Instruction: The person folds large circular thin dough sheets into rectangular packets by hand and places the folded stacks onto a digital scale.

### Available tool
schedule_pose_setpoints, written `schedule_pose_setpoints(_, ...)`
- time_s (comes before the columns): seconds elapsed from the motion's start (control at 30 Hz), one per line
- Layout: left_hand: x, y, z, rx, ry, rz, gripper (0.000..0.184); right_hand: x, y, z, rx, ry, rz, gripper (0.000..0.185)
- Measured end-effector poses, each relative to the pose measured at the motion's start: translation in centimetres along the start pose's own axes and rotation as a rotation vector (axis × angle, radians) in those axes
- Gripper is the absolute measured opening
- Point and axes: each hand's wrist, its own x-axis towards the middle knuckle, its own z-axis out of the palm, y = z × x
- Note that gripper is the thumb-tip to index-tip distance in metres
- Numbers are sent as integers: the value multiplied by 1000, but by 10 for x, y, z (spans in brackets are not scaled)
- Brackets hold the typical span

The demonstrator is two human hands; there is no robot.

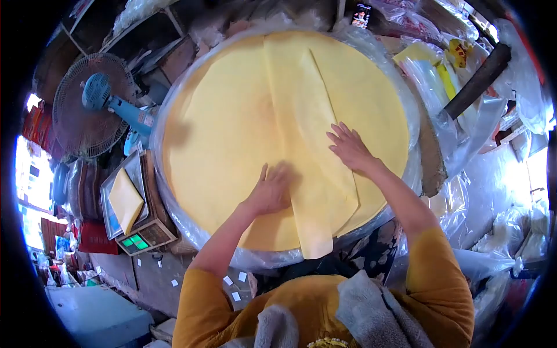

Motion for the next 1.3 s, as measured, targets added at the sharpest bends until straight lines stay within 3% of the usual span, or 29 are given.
schedule_pose_setpoints(0.13, -1, -9, 19, 36, 85, 173, 49, -46, 19, -24, 97, -240, -298, 49)
schedule_pose_setpoints(0.27, 4, -14, 29, -44, 254, 191, 31, -63, 11, -30, 300, -200, -286, 46)
schedule_pose_setpoints(0.37, 13, -22, 45, -282, 359, 52, 25, -62, 14, -17, 399, -53, -202, 34)
schedule_pose_setpoints(0.47, 17, -18, 37, -1351, 250, -329, 22, -61, 11, -2, 674, 67, 112, 23)
schedule_pose_setpoints(0.5, 23, -31, 61, -838, 498, -129, 19, -64, -1, -13, 692, 40, 263, 21)
schedule_pose_setpoints(0.57, 28, -3, 33, -872, 353, -556, 24, -74, -15, -13, 806, 51, 454, 23)
schedule_pose_setpoints(0.67, 19, 25, 14, -897, 154, -717, 40, -97, -18, 15, 969, 224, 542, 36)
schedule_pose_setpoints(0.87, -4, 33, 45, -825, 230, -658, 43, -118, -45, 21, 670, 360, 661, 44)
schedule_pose_setpoints(0.97, -16, 45, 40, -812, 215, -678, 44, -119, -64, 18, 523, 319, 717, 44)
schedule_pose_setpoints(1.17, -23, 44, 40, -750, 208, -675, 46, -120, -69, 26, 498, 349, 705, 32)
schedule_pose_setpoints(1.27, -19, 58, 45, -379, 315, -670, 52, -117, -69, 26, 506, 339, 743, 26)
schedule_pose_setpoints(1.3, -17, 66, 46, -196, 315, -547, 54, -116, -69, 28, 484, 359, 737, 25)
